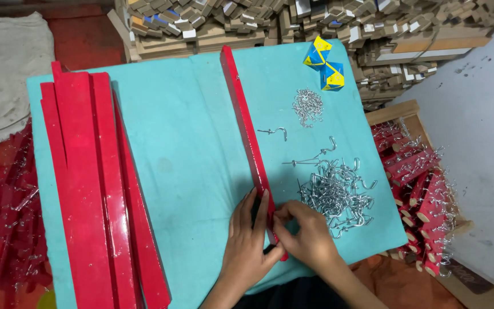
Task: Attaching metal hooks to red strips and placing the finished items into a box.
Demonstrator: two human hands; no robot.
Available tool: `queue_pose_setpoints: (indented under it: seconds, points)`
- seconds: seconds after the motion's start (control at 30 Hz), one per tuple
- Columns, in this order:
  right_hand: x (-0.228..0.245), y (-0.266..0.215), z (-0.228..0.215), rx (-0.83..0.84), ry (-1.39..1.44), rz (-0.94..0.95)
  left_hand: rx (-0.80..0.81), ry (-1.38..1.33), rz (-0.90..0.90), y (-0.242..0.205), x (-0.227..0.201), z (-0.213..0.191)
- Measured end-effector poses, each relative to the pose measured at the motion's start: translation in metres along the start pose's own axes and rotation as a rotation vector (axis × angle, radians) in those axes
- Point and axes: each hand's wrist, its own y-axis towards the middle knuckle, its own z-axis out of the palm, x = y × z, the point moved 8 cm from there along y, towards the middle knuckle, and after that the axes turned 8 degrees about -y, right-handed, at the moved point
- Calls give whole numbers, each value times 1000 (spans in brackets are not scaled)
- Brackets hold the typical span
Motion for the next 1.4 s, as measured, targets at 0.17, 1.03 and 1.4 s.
queue_pose_setpoints:
  seconds: [0.17, 1.03, 1.4]
  points:
    - [13, 9, 0, 26, 57, 149, 12, 5, -16, 3, 1, 1]
    - [2, -1, -5, -204, 276, -44, -50, 20, 11, 3, -7, -6]
    - [40, 31, -30, 262, 188, -395, -40, -5, -9, 1, -11, -7]
